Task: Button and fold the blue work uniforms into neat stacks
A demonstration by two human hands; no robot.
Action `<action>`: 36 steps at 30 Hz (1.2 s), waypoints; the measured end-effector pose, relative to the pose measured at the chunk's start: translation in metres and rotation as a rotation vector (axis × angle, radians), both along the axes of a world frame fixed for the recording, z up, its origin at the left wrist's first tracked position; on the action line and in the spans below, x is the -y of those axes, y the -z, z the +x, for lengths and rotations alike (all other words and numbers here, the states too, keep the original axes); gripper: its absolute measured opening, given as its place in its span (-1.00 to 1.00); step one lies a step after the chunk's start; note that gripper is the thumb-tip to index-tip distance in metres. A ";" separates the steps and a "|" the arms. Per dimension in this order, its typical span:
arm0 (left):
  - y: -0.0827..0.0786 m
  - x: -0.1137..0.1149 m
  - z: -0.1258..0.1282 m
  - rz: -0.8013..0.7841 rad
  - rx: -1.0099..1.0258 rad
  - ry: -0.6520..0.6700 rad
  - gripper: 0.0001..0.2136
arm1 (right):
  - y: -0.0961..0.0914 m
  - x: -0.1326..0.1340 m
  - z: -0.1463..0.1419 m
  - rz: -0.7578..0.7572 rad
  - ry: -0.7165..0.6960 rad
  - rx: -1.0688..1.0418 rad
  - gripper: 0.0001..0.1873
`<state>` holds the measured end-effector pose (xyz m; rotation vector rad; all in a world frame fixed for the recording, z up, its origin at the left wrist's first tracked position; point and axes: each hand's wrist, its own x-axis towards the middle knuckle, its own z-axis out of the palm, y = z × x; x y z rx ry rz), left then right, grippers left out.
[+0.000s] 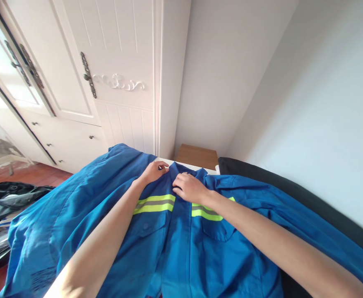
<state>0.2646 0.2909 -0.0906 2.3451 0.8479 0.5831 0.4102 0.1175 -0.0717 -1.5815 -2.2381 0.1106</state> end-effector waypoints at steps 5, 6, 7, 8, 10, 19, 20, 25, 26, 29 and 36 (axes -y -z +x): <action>0.000 0.006 0.002 -0.020 0.045 0.088 -0.72 | 0.003 0.016 -0.015 -0.081 -0.045 0.143 -0.74; 0.001 0.006 0.003 -0.017 0.043 0.101 -0.71 | 0.003 0.017 -0.015 -0.096 -0.026 0.152 -0.74; 0.003 0.006 0.002 -0.009 0.032 0.111 -0.70 | 0.002 0.018 -0.015 -0.106 -0.012 0.160 -0.75; 0.004 0.005 0.002 0.003 0.012 0.113 -0.69 | 0.000 0.019 -0.015 -0.102 -0.005 0.164 -0.76; 0.008 0.004 0.002 0.023 -0.048 0.090 -0.69 | 0.000 0.022 -0.013 -0.063 -0.007 0.159 -0.74; 0.006 0.005 0.004 0.072 -0.146 -0.018 -0.65 | 0.023 0.032 0.002 -0.162 -0.087 0.012 -0.46; 0.006 0.005 0.004 0.075 -0.149 -0.027 -0.64 | 0.022 0.035 0.004 -0.173 -0.086 -0.001 -0.44; 0.003 0.007 0.002 0.099 -0.152 -0.047 -0.59 | 0.001 0.069 0.013 -0.112 -0.030 -0.018 -0.34; 0.001 0.008 0.001 0.122 -0.140 -0.044 -0.60 | -0.007 0.081 0.017 -0.097 0.004 -0.020 -0.33; -0.011 0.015 -0.002 0.242 -0.025 -0.083 -0.64 | -0.031 0.127 0.038 -0.062 0.195 -0.056 -0.32; -0.086 0.065 -0.018 0.416 0.232 -0.239 -0.72 | -0.050 0.284 0.113 -0.073 0.958 -0.543 -0.43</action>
